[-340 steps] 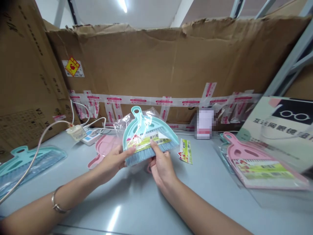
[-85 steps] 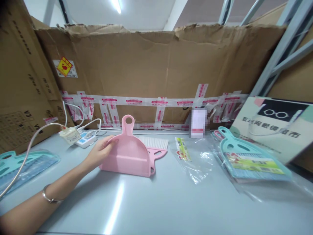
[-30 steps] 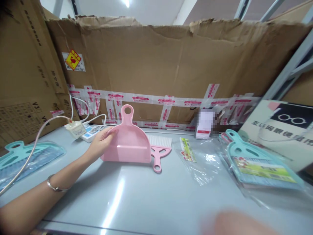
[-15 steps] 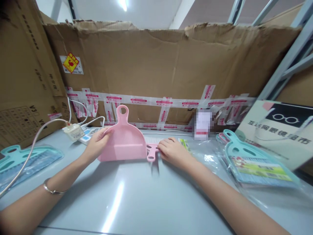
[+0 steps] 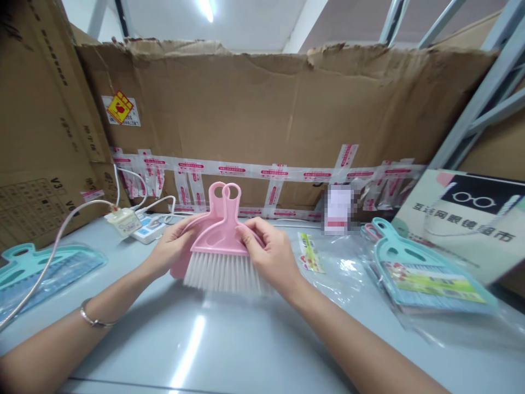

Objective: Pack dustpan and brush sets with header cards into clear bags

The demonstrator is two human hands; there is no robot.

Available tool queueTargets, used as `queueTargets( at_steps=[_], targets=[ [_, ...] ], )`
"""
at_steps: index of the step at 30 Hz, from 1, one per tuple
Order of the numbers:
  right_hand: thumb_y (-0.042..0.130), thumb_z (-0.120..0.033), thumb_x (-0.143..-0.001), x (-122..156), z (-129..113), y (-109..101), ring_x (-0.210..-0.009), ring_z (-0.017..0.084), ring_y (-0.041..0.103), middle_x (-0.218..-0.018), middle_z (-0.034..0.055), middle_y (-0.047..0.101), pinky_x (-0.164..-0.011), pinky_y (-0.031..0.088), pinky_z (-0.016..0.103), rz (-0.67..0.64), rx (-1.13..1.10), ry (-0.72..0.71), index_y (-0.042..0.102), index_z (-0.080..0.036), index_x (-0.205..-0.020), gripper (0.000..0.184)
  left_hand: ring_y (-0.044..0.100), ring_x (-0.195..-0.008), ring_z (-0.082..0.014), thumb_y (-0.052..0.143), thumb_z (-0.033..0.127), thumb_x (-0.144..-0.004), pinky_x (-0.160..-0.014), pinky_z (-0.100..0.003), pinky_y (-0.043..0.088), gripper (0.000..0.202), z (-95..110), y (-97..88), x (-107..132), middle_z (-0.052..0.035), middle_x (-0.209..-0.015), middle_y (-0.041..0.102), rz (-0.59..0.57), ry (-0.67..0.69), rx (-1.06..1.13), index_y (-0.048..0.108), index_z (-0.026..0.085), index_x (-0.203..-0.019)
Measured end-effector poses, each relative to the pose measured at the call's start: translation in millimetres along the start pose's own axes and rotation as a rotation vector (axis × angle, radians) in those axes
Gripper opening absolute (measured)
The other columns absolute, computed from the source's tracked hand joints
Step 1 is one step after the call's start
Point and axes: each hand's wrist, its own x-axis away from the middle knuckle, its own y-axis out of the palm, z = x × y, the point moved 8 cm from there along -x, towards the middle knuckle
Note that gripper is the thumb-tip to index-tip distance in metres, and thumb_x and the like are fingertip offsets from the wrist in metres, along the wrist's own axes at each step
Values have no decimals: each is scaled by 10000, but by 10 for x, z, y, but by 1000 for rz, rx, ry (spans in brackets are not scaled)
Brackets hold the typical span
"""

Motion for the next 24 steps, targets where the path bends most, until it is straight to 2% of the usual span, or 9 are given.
queueTargets(
  at_steps=[6, 11, 14, 16, 19, 20, 22, 24],
  targets=[
    [479, -355, -855, 16, 53, 161, -599, 111, 549, -661, 0, 622, -573, 403, 211, 49, 126, -61, 592, -172, -762, 235, 566, -1095, -231, 491, 368, -840, -967, -350, 428, 342, 82, 210, 66, -75, -1170, 635, -105, 5, 46, 640, 183, -1086],
    [474, -336, -868, 42, 66, 144, -625, 121, 563, -703, 1, 635, -596, 416, 222, 95, 195, -108, 595, -182, -817, 202, 600, -1034, -228, 658, 338, -736, -917, -344, 472, 398, 15, 307, 98, -66, -1126, 651, -86, 12, -12, 601, 187, -1099],
    [474, -308, -873, 76, 45, 137, -740, 153, 578, -818, 40, 629, -688, 445, 265, 103, 308, -224, 599, -189, -877, 172, 588, -1053, -214, 622, 330, -775, -931, -331, 461, 341, -11, 301, 89, -59, -1129, 647, -45, 5, 9, 606, 188, -1084],
    [507, -320, -853, 89, 17, 93, -869, 197, 554, -917, 82, 587, -800, 439, 332, 178, 441, -301, 604, -189, -925, 179, 593, -1043, -208, 610, 318, -785, -929, -324, 460, 311, -22, 289, 82, -54, -1112, 656, -27, -11, 34, 616, 186, -1066],
    [569, -369, -802, 22, 36, 5, -1044, 252, 484, -1072, 131, 526, -923, 377, 420, 278, 507, -283, 556, -175, -1072, 332, 599, -1028, -210, 599, 311, -791, -927, -327, 458, 278, -27, 282, 83, -51, -1088, 668, -12, -18, 39, 634, 182, -1035],
    [568, -378, -800, -38, 76, 9, -1054, 248, 485, -1095, 131, 528, -922, 379, 416, 241, 453, -235, 519, -173, -1121, 385, 598, -1031, -212, 591, 314, -796, -928, -329, 457, 274, -29, 288, 87, -53, -1089, 668, -12, -14, 37, 636, 180, -1031],
    [518, -401, -825, -170, 205, 120, -967, 213, 539, -1047, 100, 576, -837, 428, 362, 29, 265, -89, 480, -179, -1143, 390, 592, -1045, -216, 571, 328, -810, -933, -329, 452, 280, -41, 319, 99, -57, -1105, 663, -27, -10, 40, 637, 178, -1037],
    [439, -438, -858, -224, 308, 288, -765, 166, 564, -859, 44, 612, -673, 437, 286, -214, 111, 52, 531, -179, -992, 306, 584, -1063, -218, 561, 340, -815, -945, -328, 443, 301, -64, 351, 109, -61, -1123, 657, -42, -18, 48, 634, 176, -1057]
  ],
)
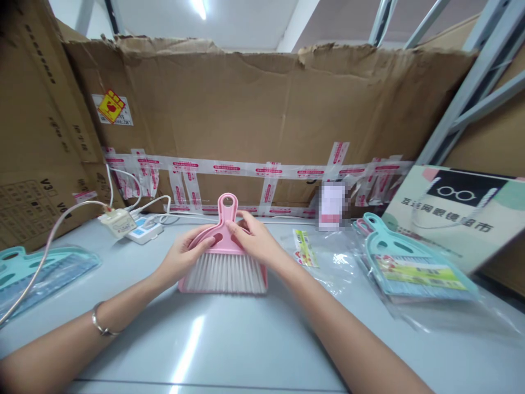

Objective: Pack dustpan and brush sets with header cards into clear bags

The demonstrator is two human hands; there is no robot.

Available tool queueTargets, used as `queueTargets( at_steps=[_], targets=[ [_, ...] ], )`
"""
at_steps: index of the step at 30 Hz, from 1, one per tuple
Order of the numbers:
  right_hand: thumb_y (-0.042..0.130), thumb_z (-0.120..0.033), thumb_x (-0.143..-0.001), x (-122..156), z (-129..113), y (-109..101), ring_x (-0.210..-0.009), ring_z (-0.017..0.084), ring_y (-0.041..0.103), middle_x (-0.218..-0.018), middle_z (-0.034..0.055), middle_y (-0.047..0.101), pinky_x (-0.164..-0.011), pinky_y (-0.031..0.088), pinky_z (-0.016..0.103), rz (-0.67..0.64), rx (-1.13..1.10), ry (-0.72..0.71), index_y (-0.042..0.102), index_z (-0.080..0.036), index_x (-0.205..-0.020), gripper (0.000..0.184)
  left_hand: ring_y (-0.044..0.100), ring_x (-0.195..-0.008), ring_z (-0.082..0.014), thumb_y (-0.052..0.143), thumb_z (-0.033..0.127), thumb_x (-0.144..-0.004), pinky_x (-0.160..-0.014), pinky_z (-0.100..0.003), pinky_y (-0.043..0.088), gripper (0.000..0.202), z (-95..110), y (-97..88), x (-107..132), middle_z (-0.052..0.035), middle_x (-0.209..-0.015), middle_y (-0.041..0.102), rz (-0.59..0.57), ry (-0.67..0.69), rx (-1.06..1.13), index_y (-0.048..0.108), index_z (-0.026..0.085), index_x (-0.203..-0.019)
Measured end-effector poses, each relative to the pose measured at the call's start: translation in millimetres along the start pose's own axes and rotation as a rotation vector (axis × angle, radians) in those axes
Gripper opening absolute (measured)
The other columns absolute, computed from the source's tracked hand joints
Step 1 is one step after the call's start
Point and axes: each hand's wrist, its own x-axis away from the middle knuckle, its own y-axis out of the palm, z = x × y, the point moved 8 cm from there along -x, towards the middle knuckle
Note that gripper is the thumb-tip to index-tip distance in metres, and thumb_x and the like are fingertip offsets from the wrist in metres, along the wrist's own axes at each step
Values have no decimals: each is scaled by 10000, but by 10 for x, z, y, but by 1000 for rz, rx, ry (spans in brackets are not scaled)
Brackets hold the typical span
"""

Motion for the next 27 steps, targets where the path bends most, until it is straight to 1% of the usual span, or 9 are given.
queueTargets(
  at_steps=[1, 2, 4, 6, 9, 17, 22, 25, 27],
  targets=[
    [407, -454, -868, -16, 15, 49, -674, 145, 540, -754, 18, 593, -607, 409, 261, -67, -24, 30, 540, -180, -871, 305, 581, -1069, -220, 561, 344, -815, -951, -330, 439, 311, -13, 8, 2, -62, -1130, 654, -1, -8, 4, 634, 175, -1066],
    [386, -462, -873, -22, 18, 62, -611, 130, 504, -670, -1, 556, -565, 373, 247, -81, -4, 39, 518, -183, -752, 331, 581, -1070, -222, 562, 346, -815, -955, -333, 436, 316, -22, 12, 4, -64, -1130, 655, 0, -14, 7, 636, 171, -1068],
    [375, -451, -877, -14, 5, 28, -552, 111, 439, -581, -22, 485, -535, 314, 239, -6, 103, 20, 430, -192, -619, 370, 583, -1067, -225, 566, 346, -812, -960, -339, 434, 319, -29, 14, 3, -67, -1124, 659, 2, -25, 14, 643, 165, -1063],
    [373, -425, -882, 14, -12, 14, -538, 107, 414, -563, -28, 466, -533, 291, 237, 66, 188, -10, 391, -199, -604, 359, 586, -1066, -226, 571, 349, -808, -961, -338, 436, 323, -25, 16, 1, -63, -1122, 663, -4, -35, 29, 651, 164, -1060],
    [372, -404, -885, 47, -19, 43, -534, 111, 415, -564, -24, 479, -530, 290, 233, 101, 235, -40, 385, -205, -613, 337, 595, -1054, -229, 583, 363, -794, -947, -338, 450, 337, -20, 13, -2, -60, -1115, 668, -8, -60, 53, 658, 160, -1053],
    [410, -392, -877, 49, -29, 5, -525, 104, 443, -567, -23, 521, -527, 306, 221, 135, 159, -28, 439, -195, -621, 325, 599, -1051, -229, 595, 361, -786, -943, -325, 450, 337, -18, -7, -4, -62, -1100, 675, -10, -70, 44, 668, 156, -1043],
    [413, -431, -875, 39, 33, 48, -585, 108, 486, -617, -19, 540, -546, 346, 218, 73, 38, -9, 520, -172, -673, 345, 586, -1072, -224, 588, 364, -788, -958, -326, 437, 349, -45, -4, -5, -70, -1129, 661, -8, -72, 30, 657, 155, -1059],
    [436, -443, -864, 72, 52, 52, -788, 143, 591, -869, 26, 645, -682, 434, 244, 21, -63, -22, 590, -171, -927, 319, 592, -1057, -222, 595, 358, -781, -942, -327, 446, 345, -42, -53, -1, -74, -1123, 662, 11, -76, 19, 655, 154, -1052],
    [467, -453, -846, 117, 84, -74, -929, 171, 602, -1029, 55, 648, -793, 455, 296, 14, -48, -12, 546, -192, -1108, 378, 593, -1050, -216, 590, 355, -784, -933, -320, 448, 326, -31, -128, 1, -67, -1112, 667, 36, -71, 12, 657, 160, -1037]
  ],
)
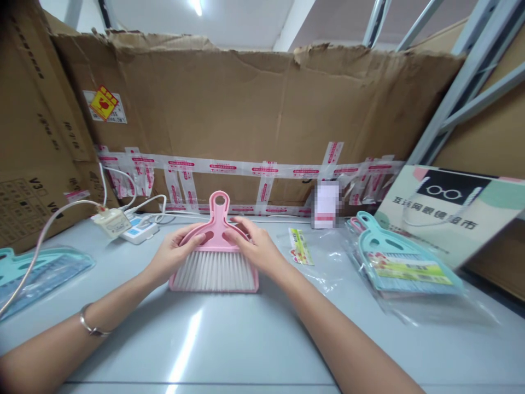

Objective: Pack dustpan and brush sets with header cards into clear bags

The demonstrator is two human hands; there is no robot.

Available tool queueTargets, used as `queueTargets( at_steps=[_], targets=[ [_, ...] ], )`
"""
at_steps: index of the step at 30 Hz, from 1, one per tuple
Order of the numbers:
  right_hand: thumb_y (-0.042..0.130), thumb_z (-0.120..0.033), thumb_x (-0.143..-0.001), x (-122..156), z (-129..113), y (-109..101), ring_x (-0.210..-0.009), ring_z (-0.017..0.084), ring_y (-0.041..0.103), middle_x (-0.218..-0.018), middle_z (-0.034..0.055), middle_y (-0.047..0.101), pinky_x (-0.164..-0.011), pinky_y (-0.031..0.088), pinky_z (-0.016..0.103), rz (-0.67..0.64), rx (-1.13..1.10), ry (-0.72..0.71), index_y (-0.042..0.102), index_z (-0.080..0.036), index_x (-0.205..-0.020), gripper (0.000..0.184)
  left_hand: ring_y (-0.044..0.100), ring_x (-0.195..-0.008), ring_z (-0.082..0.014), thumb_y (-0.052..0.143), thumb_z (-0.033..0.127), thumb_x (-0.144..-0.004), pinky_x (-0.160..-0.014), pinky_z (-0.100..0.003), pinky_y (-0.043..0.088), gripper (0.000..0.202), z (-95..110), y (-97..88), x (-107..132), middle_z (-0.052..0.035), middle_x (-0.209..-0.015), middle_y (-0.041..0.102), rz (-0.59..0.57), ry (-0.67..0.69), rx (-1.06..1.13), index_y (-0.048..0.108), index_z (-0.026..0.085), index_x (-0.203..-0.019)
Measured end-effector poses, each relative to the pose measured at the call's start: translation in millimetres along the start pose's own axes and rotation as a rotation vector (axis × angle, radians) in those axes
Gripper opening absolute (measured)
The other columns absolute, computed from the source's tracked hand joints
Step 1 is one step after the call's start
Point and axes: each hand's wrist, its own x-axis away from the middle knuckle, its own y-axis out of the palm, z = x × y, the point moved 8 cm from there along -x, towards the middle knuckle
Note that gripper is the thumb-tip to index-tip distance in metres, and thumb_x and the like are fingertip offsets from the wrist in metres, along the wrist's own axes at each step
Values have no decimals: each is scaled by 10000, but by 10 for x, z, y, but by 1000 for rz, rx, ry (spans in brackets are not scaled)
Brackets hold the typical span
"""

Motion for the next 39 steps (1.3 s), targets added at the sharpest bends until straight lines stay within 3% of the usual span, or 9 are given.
queueTargets(
  at_steps=[7, 10, 14, 18, 24, 28, 31, 36, 39],
  targets=[
    [484, -511, -786, 423, 457, -1264, -1047, 269, 582, -1179, 95, 612, -894, 447, 436, 101, 507, 271, 590, -229, -1086, 425, 603, -1017, -231, 593, 387, -779, -902, -330, 459, 323, -27, -276, -37, -61, -1057, 683, 125, -7, -22, 658, 173, -1012],
    [499, -535, -763, 716, 785, -1471, -1163, 301, 517, -1261, 105, 566, -972, 399, 452, -4, 656, 385, 593, -227, -1143, 498, 607, -1008, -235, 591, 386, -776, -894, -343, 467, 311, -50, -238, -50, -59, -1047, 686, 93, -12, -22, 664, 185, -1002],
    [599, -553, -679, 1033, 1139, -1307, -1215, 322, 469, -1335, 111, 492, -982, 412, 413, -168, 743, 478, 600, -213, -1184, 610, 607, -1005, -233, 593, 390, -773, -901, -347, 463, 310, -81, -225, -49, -58, -1043, 687, 96, -31, -39, 664, 185, -996],
    [517, -484, -756, 1167, 1213, -1164, -1073, 314, 589, -1165, 84, 632, -906, 466, 441, -76, 746, 430, 691, -224, -1004, 399, 602, -1011, -233, 604, 402, -770, -899, -332, 459, 333, -73, -280, -52, -59, -1049, 685, 130, -28, -31, 659, 178, -1009],
    [467, -446, -796, 1191, 812, -1190, -938, 304, 646, -983, 50, 708, -817, 504, 461, 208, 728, 334, 712, -250, -825, 315, 618, -973, -229, 625, 411, -754, -855, -314, 478, 335, -53, -382, -66, -56, -1021, 695, 189, -13, -21, 672, 186, -999],
    [494, -440, -812, 989, 315, -988, -915, 269, 653, -944, 54, 714, -846, 499, 443, 288, 566, 74, 708, -247, -859, 292, 606, -1004, -232, 633, 426, -745, -862, -307, 471, 390, -21, -550, -85, -63, -1062, 681, 284, 11, -4, 658, 183, -1049],
    [498, -365, -834, 790, 148, -598, -882, 248, 659, -921, 53, 719, -828, 497, 433, 163, 554, -67, 709, -246, -852, 242, 618, -965, -218, 651, 425, -732, -825, -282, 483, 416, 21, -724, -94, -58, -1030, 686, 384, 31, 72, 647, 182, -1069],
    [478, -314, -864, 599, 119, 111, -860, 236, 659, -929, 65, 717, -782, 491, 399, -223, 591, -135, 709, -218, -859, 250, 629, -890, -187, 657, 425, -725, -781, -263, 497, 403, 102, -872, -94, -39, -968, 692, 465, 67, 108, 655, 193, -1053],
    [488, -403, -853, 435, 148, 2, -906, 226, 647, -973, 47, 708, -809, 485, 378, -252, 467, -85, 695, -234, -904, 272, 624, -934, -207, 663, 430, -717, -812, -283, 491, 409, 88, -810, -97, -44, -978, 693, 412, 46, 95, 657, 192, -1050]
  ],
)
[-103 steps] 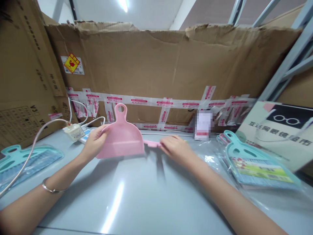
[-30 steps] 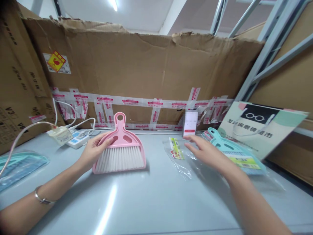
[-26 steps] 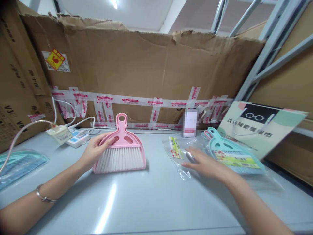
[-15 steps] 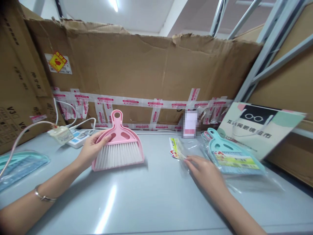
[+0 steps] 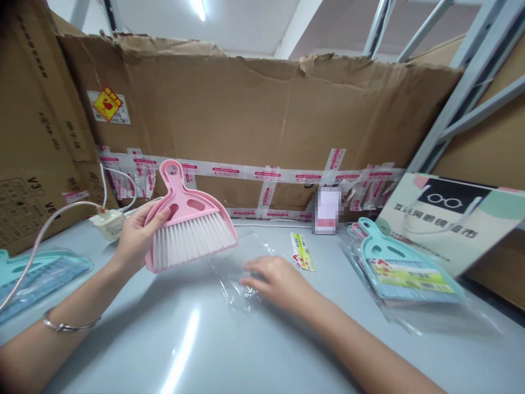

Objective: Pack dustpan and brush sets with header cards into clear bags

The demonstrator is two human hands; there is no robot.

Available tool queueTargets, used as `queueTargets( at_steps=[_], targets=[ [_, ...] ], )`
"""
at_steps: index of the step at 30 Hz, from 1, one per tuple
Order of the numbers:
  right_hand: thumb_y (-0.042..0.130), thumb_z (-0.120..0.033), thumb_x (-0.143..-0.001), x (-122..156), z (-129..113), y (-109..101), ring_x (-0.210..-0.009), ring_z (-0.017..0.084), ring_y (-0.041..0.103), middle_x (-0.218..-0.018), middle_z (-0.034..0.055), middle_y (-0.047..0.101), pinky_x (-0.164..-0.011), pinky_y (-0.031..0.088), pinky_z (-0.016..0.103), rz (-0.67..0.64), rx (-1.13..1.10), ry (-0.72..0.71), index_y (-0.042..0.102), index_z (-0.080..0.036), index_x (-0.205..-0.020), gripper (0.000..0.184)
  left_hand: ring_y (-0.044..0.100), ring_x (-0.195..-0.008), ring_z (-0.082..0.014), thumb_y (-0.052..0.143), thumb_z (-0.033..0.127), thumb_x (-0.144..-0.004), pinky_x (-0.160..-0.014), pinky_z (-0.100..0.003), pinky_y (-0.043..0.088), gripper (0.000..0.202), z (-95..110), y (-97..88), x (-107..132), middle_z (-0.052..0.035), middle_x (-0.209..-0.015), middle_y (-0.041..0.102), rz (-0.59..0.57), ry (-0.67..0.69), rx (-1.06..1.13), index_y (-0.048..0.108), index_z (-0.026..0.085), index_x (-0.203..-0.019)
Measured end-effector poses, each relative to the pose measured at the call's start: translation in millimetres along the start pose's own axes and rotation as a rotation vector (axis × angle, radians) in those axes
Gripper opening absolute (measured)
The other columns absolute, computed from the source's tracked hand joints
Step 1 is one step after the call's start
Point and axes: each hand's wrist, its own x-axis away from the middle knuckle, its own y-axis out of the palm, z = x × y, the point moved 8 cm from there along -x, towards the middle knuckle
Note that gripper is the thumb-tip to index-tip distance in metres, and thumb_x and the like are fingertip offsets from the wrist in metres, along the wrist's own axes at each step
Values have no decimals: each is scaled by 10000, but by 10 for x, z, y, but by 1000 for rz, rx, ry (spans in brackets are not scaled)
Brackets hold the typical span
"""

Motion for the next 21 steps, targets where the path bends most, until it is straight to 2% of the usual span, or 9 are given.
queueTargets(
  at_steps=[1, 3, 5, 8, 10, 12, 15, 18, 21],
  targets=[
    [472, -431, -854, -41, 155, -144, -904, 218, 645, -973, 43, 706, -808, 486, 365, 52, -39, 68, 688, -233, -906, 298, 619, -957, -217, 661, 431, -719, -827, -292, 487, 409, -15, 30, 15, -47, -993, 692, -23, -8, -11, 656, 191, -1051],
    [440, -455, -853, -88, 619, -469, -882, 220, 640, -932, 52, 705, -796, 483, 354, 170, -33, 259, 676, -211, -867, 340, 608, -992, -233, 649, 432, -731, -856, -309, 475, 408, -45, 102, 53, -51, -1028, 686, -78, -20, -42, 652, 191, -1060],
    [458, -410, -838, -90, 1164, -649, -925, 221, 624, -985, 82, 688, -846, 458, 346, 144, 46, 466, 655, -182, -909, 310, 606, -1001, -238, 633, 430, -746, -876, -319, 467, 399, -68, 182, 95, -55, -1045, 682, -136, -24, -75, 652, 189, -1065],
    [542, -294, -772, -97, 1767, -669, -945, 243, 621, -1064, 170, 651, -846, 457, 348, 45, 62, 569, 633, -107, -993, 304, 613, -983, -234, 624, 420, -755, -868, -317, 475, 361, -94, 288, 154, -55, -1029, 688, -201, -30, -110, 663, 185, -1027],
    [616, -263, -701, -117, 2007, -568, -940, 241, 626, -1090, 181, 638, -816, 472, 324, -26, 48, 594, 616, -102, -1053, 387, 615, -978, -234, 616, 416, -758, -859, -318, 483, 345, -107, 341, 184, -54, -1022, 690, -231, -33, -126, 668, 182, -1006],
    [685, -254, -621, -154, 2143, -459, -938, 239, 626, -1086, 166, 641, -800, 477, 303, -90, 40, 621, 611, -120, -1079, 483, 612, -988, -240, 603, 414, -764, -871, -329, 481, 347, -119, 382, 208, -58, -1032, 688, -258, -36, -142, 667, 175, -1007],
    [748, -258, -523, -224, 2223, -377, -889, 265, 631, -1011, 162, 661, -773, 482, 326, -159, 44, 673, 631, -113, -1034, 544, 611, -994, -243, 595, 407, -767, -892, -343, 475, 347, -141, 417, 230, -64, -1041, 686, -289, -46, -147, 666, 170, -1010],
    [763, -271, -489, -276, 2202, -413, -858, 284, 628, -936, 152, 674, -752, 475, 345, -177, 57, 700, 661, -119, -901, 451, 613, -994, -241, 598, 394, -765, -893, -346, 475, 341, -163, 425, 238, -63, -1047, 686, -300, -65, -133, 663, 178, -1021],
    [741, -299, -530, -288, 2038, -577, -858, 282, 611, -863, 126, 670, -743, 452, 341, -113, 90, 677, 645, -149, -758, 289, 611, -997, -233, 600, 380, -765, -881, -328, 474, 324, -162, 415, 241, -57, -1042, 687, -280, -71, -127, 662, 185, -1016]
  ],
)
